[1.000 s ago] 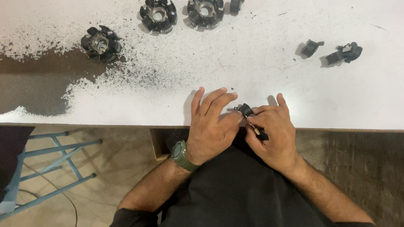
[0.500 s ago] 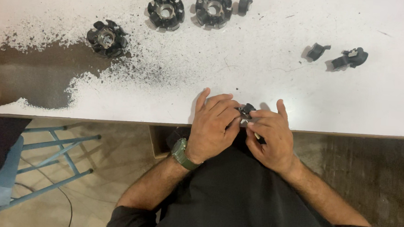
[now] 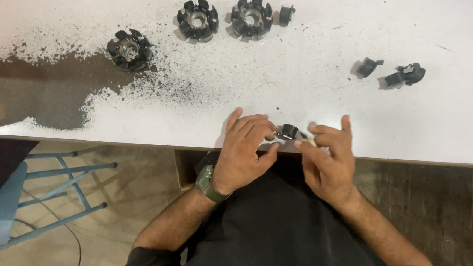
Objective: The person sits at a white table and assembles small black plastic hub components, pressing caps and inserts onto each hub body by hand while using a small handheld tool to help seat the parts. Finished assemblies are set aside on the table as the person works through the pile of parts one at a time.
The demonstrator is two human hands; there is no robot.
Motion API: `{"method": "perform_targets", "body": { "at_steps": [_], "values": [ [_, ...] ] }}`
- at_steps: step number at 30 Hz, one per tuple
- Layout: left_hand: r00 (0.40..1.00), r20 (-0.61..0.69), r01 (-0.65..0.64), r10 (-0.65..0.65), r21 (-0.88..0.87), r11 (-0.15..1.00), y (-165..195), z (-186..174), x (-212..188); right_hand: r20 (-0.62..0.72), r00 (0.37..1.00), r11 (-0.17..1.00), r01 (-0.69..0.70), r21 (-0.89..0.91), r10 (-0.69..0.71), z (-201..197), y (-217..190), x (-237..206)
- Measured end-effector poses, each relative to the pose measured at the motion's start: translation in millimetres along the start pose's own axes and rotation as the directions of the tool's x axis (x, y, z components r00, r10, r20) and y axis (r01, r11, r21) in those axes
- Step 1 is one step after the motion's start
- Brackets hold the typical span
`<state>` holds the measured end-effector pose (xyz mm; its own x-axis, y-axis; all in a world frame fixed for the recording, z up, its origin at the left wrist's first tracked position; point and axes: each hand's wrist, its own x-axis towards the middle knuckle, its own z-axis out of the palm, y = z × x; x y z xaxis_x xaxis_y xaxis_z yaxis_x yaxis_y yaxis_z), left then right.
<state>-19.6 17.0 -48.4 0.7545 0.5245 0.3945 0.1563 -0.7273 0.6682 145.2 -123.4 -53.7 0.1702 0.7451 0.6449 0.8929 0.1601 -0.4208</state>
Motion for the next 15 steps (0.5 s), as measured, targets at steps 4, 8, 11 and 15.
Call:
{"method": "perform_targets", "body": {
  "at_steps": [4,8,11,15],
  "values": [
    [0.998,0.027,0.061,-0.061,0.003,0.998,3.1,-2.2,2.5,0.117,0.987,0.989,-0.100,-0.113,0.113,-8.1,6.7,12.8],
    [1.000,-0.005,-0.008,0.009,0.159,0.987,4.9,0.8,2.8,0.191,0.969,0.979,-0.125,-0.163,0.155,1.4,6.7,14.5],
    [0.999,-0.036,0.020,-0.014,0.173,0.985,4.9,2.7,-0.1,0.184,0.968,0.978,-0.140,-0.157,0.169,5.9,7.6,8.9],
    [0.995,-0.070,-0.057,0.075,0.230,0.971,6.6,2.5,-5.0,0.174,0.968,0.977,-0.158,-0.146,0.183,6.7,10.7,2.4]
  ]
}}
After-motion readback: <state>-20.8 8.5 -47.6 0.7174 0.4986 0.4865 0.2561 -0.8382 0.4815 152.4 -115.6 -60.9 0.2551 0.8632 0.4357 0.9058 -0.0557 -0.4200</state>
